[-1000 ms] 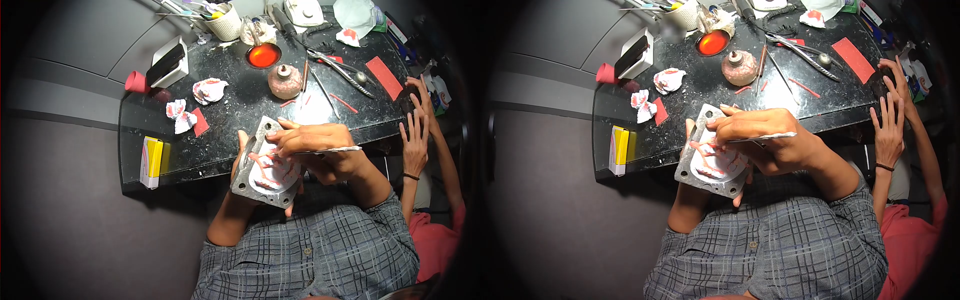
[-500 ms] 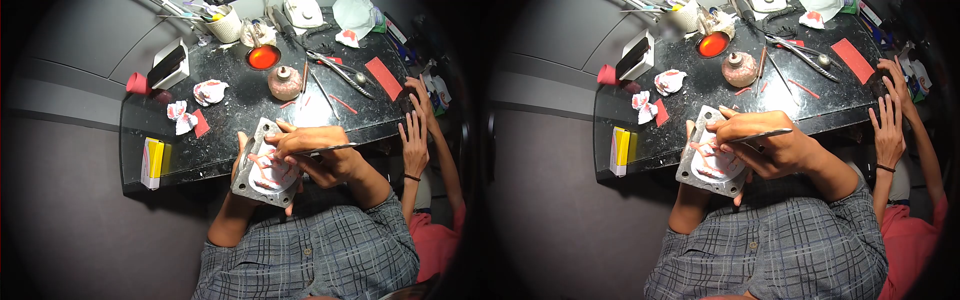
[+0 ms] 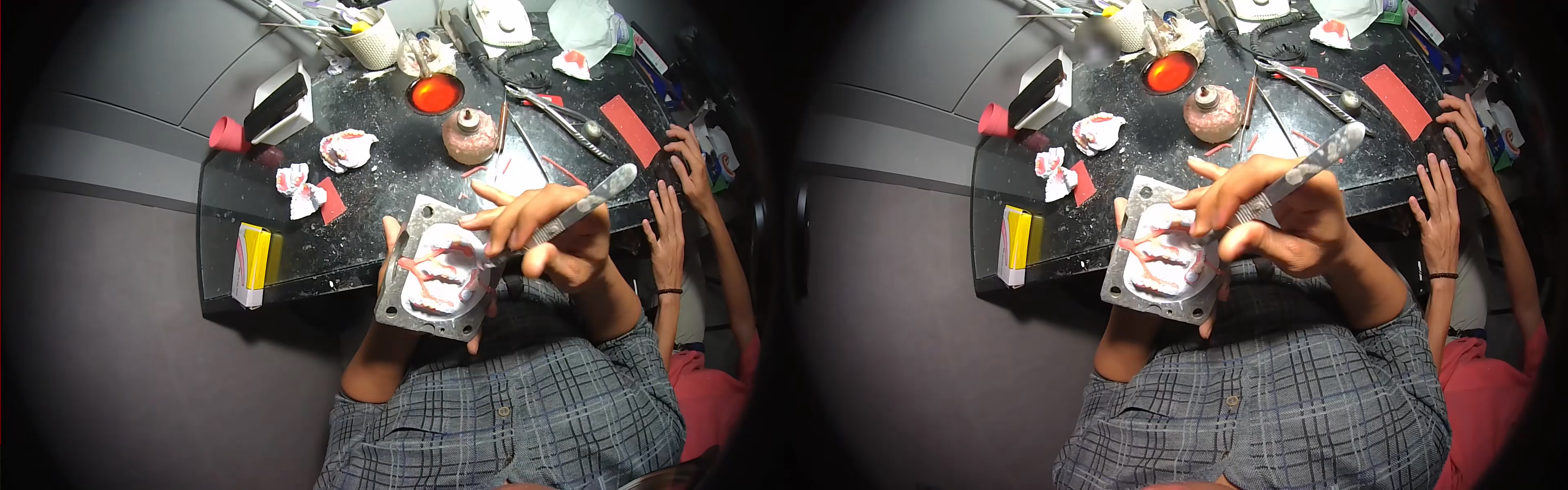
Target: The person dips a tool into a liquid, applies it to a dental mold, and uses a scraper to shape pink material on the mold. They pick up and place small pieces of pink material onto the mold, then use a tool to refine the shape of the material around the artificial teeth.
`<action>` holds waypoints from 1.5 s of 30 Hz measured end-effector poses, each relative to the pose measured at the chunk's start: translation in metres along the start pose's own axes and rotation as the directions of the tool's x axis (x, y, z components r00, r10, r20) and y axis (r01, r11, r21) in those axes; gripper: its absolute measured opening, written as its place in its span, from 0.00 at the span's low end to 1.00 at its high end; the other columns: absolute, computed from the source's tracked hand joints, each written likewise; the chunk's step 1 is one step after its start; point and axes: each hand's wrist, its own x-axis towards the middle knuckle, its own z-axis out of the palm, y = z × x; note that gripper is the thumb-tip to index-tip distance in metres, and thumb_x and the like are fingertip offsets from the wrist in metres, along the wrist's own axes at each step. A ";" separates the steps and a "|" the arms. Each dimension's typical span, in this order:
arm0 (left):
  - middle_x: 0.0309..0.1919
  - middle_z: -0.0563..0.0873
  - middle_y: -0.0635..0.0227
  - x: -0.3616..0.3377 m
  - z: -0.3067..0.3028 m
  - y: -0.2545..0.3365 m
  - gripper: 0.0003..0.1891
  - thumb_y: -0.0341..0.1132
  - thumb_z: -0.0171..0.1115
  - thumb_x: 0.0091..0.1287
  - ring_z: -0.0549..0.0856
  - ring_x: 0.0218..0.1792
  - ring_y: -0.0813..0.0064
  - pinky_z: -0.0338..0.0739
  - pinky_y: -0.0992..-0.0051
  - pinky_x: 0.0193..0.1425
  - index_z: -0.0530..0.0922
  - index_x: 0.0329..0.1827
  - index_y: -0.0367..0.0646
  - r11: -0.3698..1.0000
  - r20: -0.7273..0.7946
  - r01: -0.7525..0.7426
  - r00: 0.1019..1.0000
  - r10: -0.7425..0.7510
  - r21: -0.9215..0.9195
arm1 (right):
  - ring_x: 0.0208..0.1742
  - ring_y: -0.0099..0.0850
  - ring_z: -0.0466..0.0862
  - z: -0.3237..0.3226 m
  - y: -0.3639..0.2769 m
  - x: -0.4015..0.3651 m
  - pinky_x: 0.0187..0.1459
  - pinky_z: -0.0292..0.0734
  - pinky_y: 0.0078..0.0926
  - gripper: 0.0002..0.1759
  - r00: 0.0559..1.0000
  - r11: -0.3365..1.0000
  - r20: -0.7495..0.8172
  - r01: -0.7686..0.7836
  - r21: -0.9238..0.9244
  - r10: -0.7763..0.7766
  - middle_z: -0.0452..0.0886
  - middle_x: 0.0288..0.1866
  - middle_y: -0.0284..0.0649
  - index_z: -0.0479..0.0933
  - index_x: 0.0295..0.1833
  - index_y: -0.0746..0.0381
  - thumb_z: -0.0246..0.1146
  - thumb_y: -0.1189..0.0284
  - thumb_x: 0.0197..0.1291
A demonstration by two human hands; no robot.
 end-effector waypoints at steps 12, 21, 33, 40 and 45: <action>0.56 0.81 0.26 0.004 -0.016 0.003 0.63 0.90 0.45 0.61 0.84 0.46 0.15 0.82 0.21 0.28 0.69 0.77 0.35 0.997 0.029 0.068 0.997 -0.067 -0.032 | 0.49 0.36 0.95 0.010 -0.002 -0.005 0.73 0.79 0.62 0.10 0.998 0.958 0.005 0.060 -0.281 -0.061 0.92 0.46 0.41 0.83 0.49 0.67 0.74 0.71 0.71; 0.61 0.81 0.34 0.005 0.004 -0.002 0.61 0.89 0.38 0.65 0.87 0.51 0.22 0.86 0.25 0.46 0.62 0.84 0.43 0.956 0.130 0.022 0.991 0.016 -0.292 | 0.60 0.40 0.92 0.022 -0.005 0.010 0.73 0.78 0.60 0.12 0.985 0.807 0.168 0.125 -0.578 -0.032 0.93 0.49 0.40 0.89 0.51 0.60 0.79 0.74 0.62; 0.67 0.80 0.50 0.004 -0.005 -0.001 0.51 0.83 0.43 0.72 0.84 0.65 0.48 0.80 0.41 0.71 0.69 0.78 0.46 0.975 0.090 -0.020 0.995 0.041 -0.223 | 0.61 0.40 0.92 0.025 0.001 0.008 0.72 0.78 0.60 0.12 0.984 0.813 0.170 0.134 -0.566 -0.044 0.93 0.50 0.39 0.89 0.51 0.59 0.79 0.74 0.62; 0.71 0.77 0.49 0.004 -0.008 -0.001 0.52 0.84 0.41 0.72 0.81 0.69 0.46 0.78 0.40 0.73 0.68 0.80 0.47 0.983 0.037 -0.030 0.999 0.037 -0.179 | 0.61 0.40 0.92 0.023 0.001 0.008 0.72 0.78 0.60 0.13 0.985 0.819 0.171 0.130 -0.559 -0.040 0.93 0.50 0.40 0.89 0.52 0.60 0.79 0.74 0.62; 0.70 0.78 0.49 0.005 -0.009 -0.001 0.52 0.84 0.41 0.72 0.82 0.68 0.45 0.79 0.39 0.73 0.67 0.80 0.47 0.981 -0.031 -0.065 0.998 0.061 -0.183 | 0.60 0.41 0.93 0.023 0.000 0.008 0.73 0.78 0.60 0.13 0.985 0.817 0.170 0.117 -0.564 -0.024 0.93 0.51 0.40 0.89 0.52 0.60 0.78 0.75 0.61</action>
